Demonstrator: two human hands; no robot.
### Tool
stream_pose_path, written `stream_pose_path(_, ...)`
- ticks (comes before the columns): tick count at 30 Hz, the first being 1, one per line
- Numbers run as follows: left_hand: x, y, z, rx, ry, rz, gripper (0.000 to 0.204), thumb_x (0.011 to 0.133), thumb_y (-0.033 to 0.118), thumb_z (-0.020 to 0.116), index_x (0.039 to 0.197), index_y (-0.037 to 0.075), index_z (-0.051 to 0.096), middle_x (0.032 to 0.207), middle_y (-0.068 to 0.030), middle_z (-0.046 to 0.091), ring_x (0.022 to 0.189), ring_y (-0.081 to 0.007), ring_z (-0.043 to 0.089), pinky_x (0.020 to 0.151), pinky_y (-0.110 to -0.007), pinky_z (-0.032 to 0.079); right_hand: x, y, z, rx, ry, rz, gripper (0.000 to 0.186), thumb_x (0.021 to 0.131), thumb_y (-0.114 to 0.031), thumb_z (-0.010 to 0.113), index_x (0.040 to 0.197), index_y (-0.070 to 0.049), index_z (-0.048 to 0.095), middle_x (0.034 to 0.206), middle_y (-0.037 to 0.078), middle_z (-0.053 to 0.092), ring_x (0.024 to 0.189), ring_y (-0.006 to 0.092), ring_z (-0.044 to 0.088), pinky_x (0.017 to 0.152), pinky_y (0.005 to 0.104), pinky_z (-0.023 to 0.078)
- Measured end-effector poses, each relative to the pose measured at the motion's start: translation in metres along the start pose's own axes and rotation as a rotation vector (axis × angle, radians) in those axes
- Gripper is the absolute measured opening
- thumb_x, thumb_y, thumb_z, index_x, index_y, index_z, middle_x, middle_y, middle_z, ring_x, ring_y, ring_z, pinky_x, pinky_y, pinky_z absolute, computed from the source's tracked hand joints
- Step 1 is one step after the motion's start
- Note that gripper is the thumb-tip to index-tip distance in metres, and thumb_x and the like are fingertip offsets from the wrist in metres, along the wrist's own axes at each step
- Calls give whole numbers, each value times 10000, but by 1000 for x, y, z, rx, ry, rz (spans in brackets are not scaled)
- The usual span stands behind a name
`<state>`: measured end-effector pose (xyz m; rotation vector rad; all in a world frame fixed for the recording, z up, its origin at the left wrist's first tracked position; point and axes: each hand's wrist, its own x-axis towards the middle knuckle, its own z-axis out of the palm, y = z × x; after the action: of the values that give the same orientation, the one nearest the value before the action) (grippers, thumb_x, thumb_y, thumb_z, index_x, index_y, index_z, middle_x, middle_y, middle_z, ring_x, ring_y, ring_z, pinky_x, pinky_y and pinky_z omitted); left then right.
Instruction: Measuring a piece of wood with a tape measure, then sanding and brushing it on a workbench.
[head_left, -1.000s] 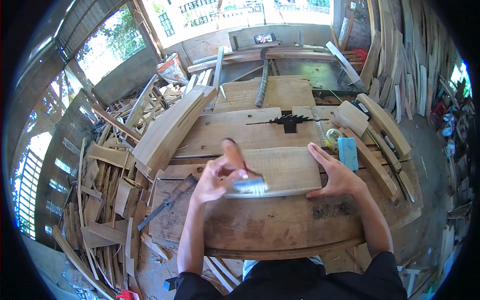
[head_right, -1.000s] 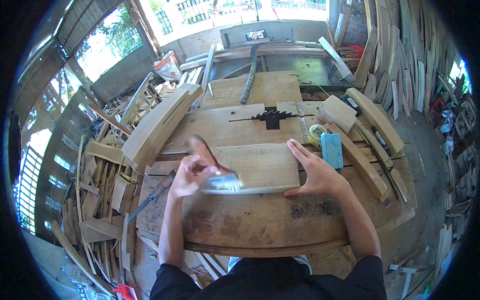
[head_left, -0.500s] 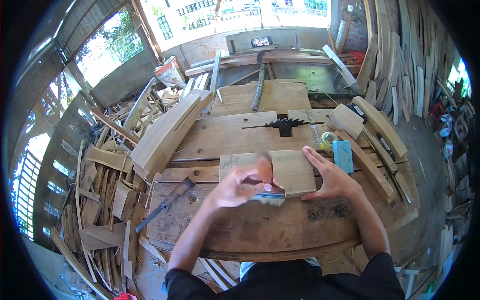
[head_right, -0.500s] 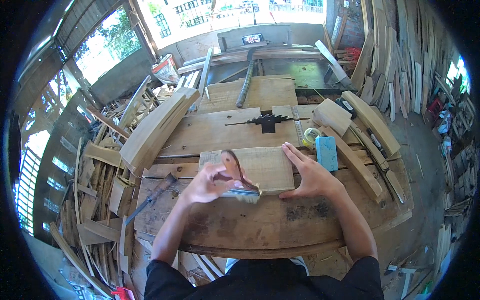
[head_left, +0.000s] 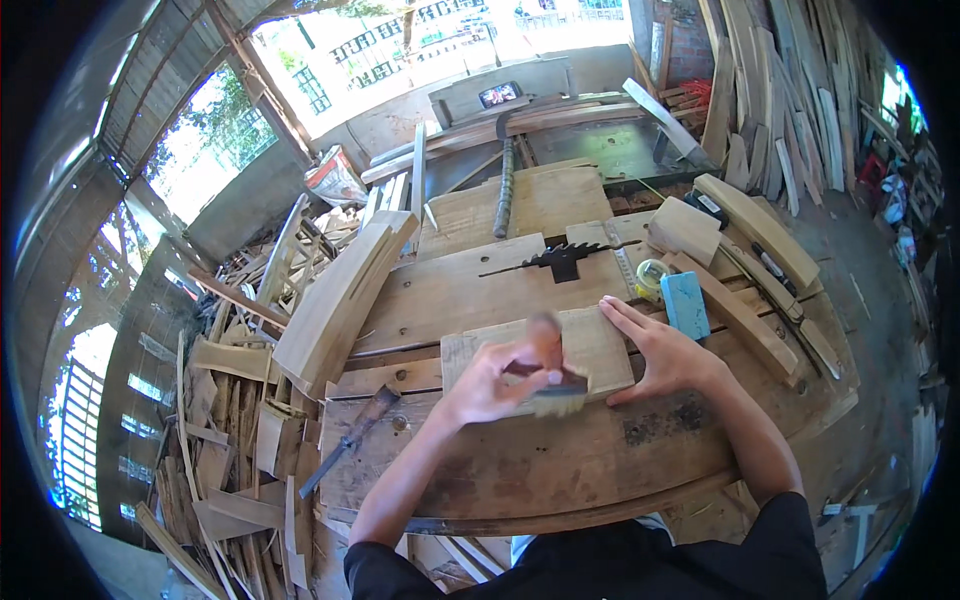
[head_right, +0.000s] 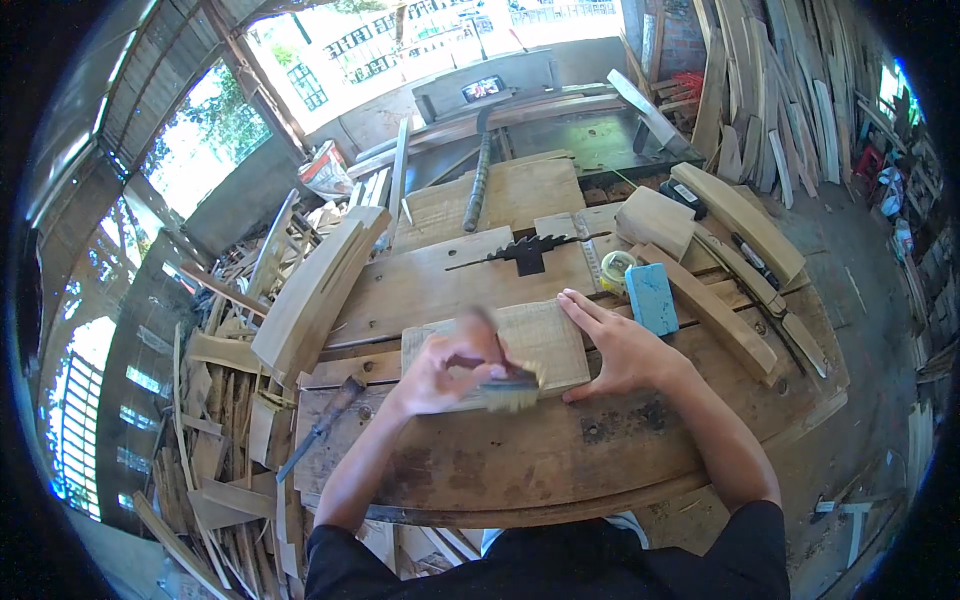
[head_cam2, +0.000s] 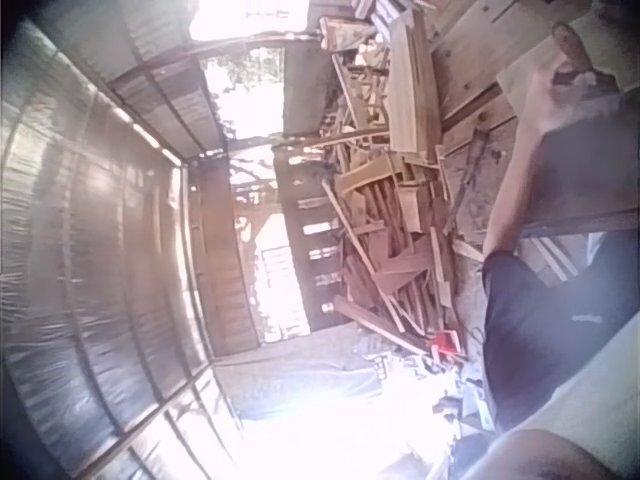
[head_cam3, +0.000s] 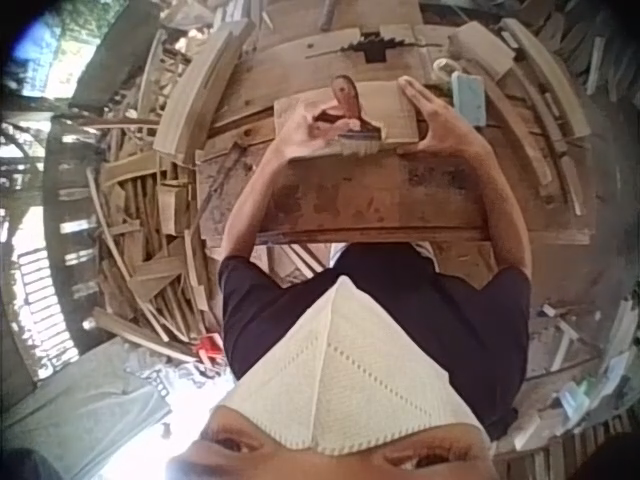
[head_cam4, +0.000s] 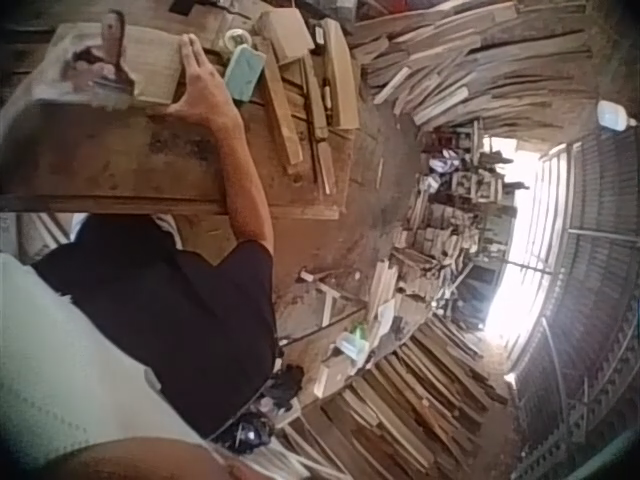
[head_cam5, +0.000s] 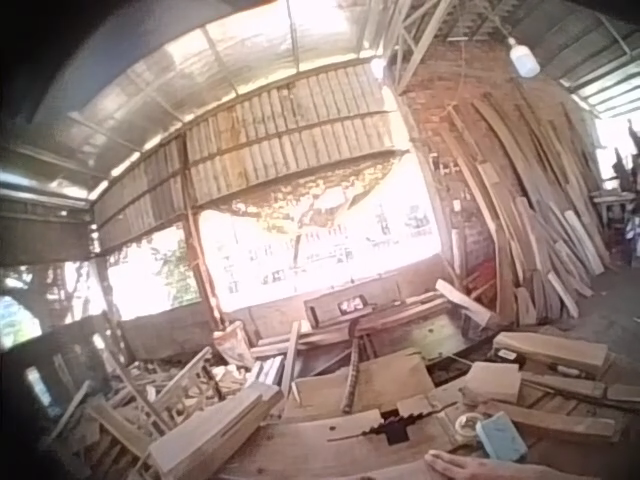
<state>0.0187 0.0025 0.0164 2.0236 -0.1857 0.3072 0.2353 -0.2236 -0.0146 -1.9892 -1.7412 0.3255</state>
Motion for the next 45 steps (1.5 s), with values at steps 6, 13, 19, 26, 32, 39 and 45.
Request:
stream_pose_path(6,45,-13,-18,228,128,-11,296,1001,46,726,1290,46,662,1098,-150,809,983,-239,804,909,-382,655,3,-1,0,25,1,12,1398,688,-629,927,1675,36,193,1727,252,272,1503,441,443,1258,458,381)
stream_pose_path(13,59,19,23,-60,-304,-22,157,998,69,745,1136,14,693,1036,-92,790,992,-231,793,920,-374,659,-1,28,3,44,-72,-54,1464,688,-610,938,1691,25,82,1723,275,263,1564,434,342,1289,442,328)
stream_pose_path(19,61,-11,3,190,44,56,192,987,43,741,1174,20,704,1065,-135,798,962,-262,805,873,-391,666,5,5,-5,72,-101,26,1481,673,-618,947,1691,13,75,1701,297,284,1557,459,342,1294,468,316)
stream_pose_path(26,54,10,31,71,-69,89,202,987,57,725,1183,39,681,1041,-152,795,935,-301,802,857,-412,655,3,11,-6,103,-113,62,1458,657,-599,961,1701,-42,109,1661,296,361,1527,472,386,1278,485,338)
stream_pose_path(32,58,0,16,20,-97,71,209,983,21,723,1189,24,688,1049,-130,801,964,-289,804,893,-396,656,3,4,-6,77,-76,55,1431,649,-563,976,1699,-71,137,1627,294,407,1498,468,426,1267,491,354)
stream_pose_path(39,58,-17,6,301,110,211,242,984,47,703,1214,54,631,994,-174,773,880,-409,762,764,-453,623,3,7,-4,94,-67,36,1444,638,-579,979,1702,-80,139,1619,300,410,1487,474,438,1264,489,360)
stream_pose_path(45,52,8,23,18,-219,250,182,990,54,707,1167,35,666,982,-166,778,892,-372,776,783,-437,635,4,7,-5,111,-79,40,1450,634,-592,978,1705,-90,140,1621,299,409,1485,475,442,1261,496,364)
